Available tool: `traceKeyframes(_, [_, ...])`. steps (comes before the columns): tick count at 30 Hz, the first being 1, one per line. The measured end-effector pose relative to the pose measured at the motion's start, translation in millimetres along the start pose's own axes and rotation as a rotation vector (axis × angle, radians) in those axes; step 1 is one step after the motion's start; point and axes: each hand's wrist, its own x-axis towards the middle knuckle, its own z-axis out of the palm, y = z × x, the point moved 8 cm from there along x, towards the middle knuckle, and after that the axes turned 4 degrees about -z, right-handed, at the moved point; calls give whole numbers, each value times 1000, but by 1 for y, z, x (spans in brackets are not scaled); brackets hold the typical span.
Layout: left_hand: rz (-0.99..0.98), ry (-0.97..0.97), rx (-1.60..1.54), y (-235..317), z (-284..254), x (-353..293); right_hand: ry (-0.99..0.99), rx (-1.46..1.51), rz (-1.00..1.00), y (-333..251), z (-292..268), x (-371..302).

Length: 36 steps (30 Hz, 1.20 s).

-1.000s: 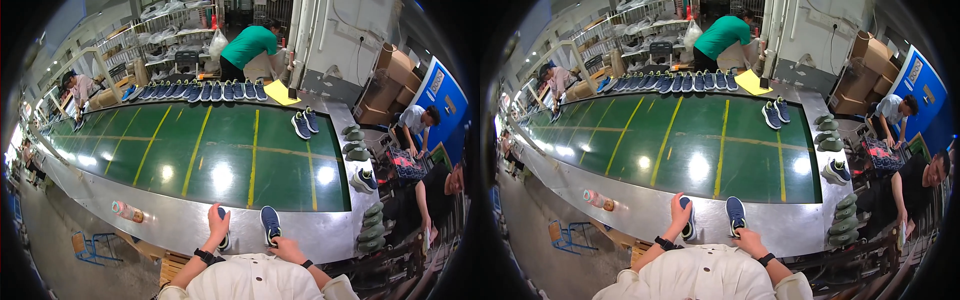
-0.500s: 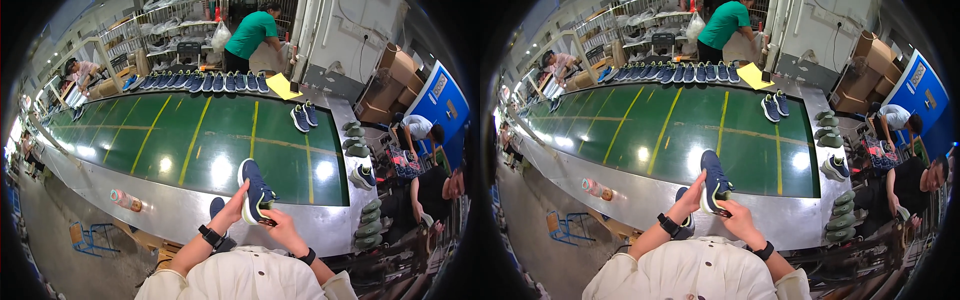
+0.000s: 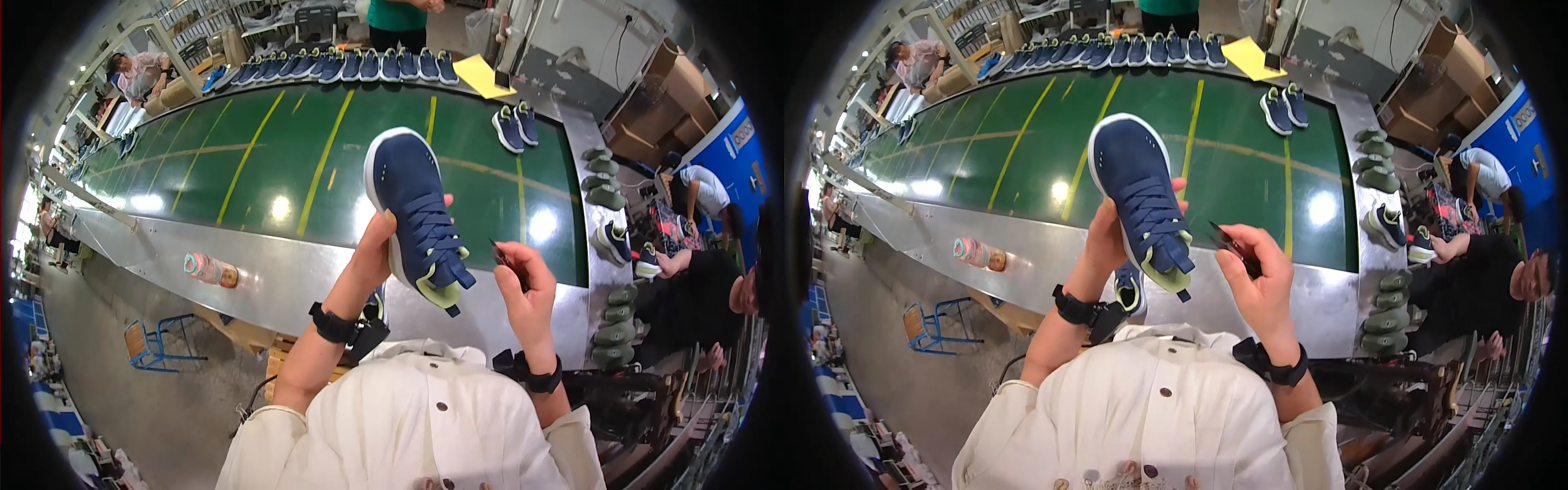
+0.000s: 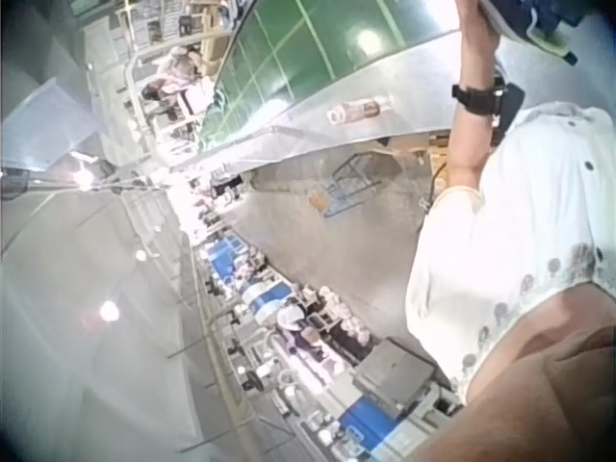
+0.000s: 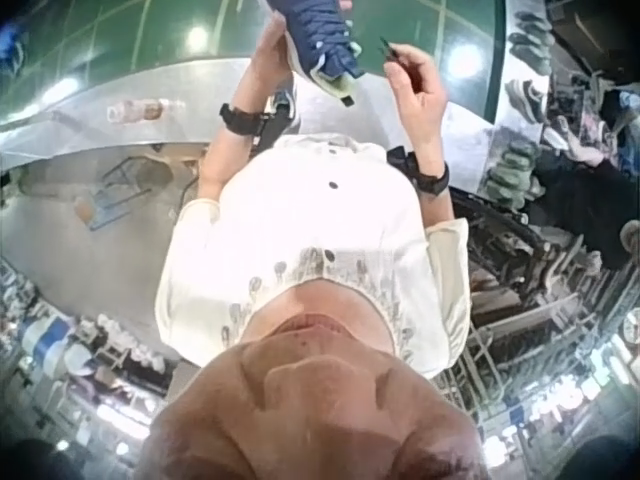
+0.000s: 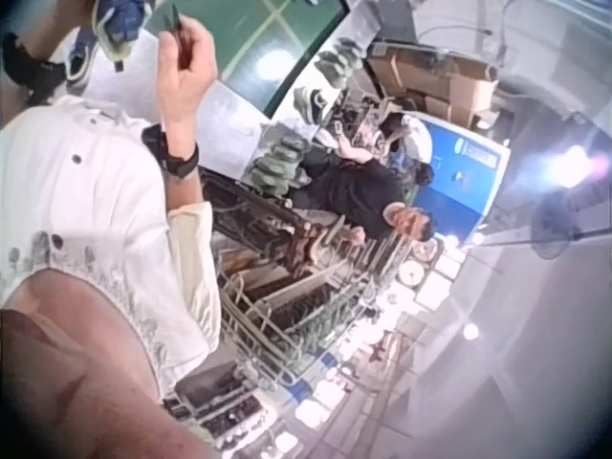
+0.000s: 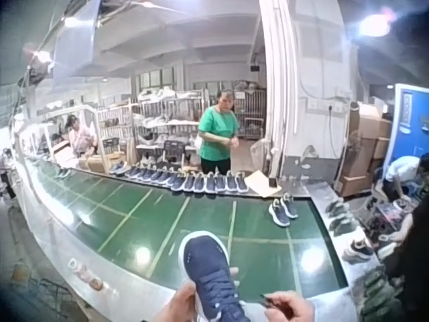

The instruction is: Inspect shoes on a conveyor belt and workstation in a shoe manufacturing facility.

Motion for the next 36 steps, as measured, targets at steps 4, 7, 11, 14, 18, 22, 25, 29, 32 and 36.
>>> traceKeyframes(4, [-24, -48, -26, -6, 4, 4, -95, -246, -156, -27, 11, 4])
traceKeyframes(7, [-22, 47, -106, -11, 1, 4, -137, -294, -203, -33, 16, 4])
traceKeyframes(11, [-43, -2, -73, -16, 1, 1, -140, -321, -217, -34, 16, 3])
traceKeyframes(14, [-58, -8, 13, -31, -9, -6, -116, -318, -158, -18, 15, 0])
traceKeyframes(18, [-336, 255, -210, -104, -40, -23, -57, -109, 222, 64, -2, -22])
traceKeyframes(22, [-485, 368, -599, -168, -55, -39, -184, 33, 359, 128, 1, -68])
traceKeyframes(25, [-518, 450, -659, -187, -64, -52, -276, -42, 406, 141, 13, -78])
traceKeyframes(29, [-671, 565, -514, -232, -114, -80, -389, -188, 440, 166, 38, -77])
traceKeyframes(32, [-670, 629, -107, -230, -134, -91, -471, -511, 256, 160, 55, -71])
traceKeyframes(36, [-497, 663, 449, -189, -134, -96, -627, -605, 117, 190, 69, -82])
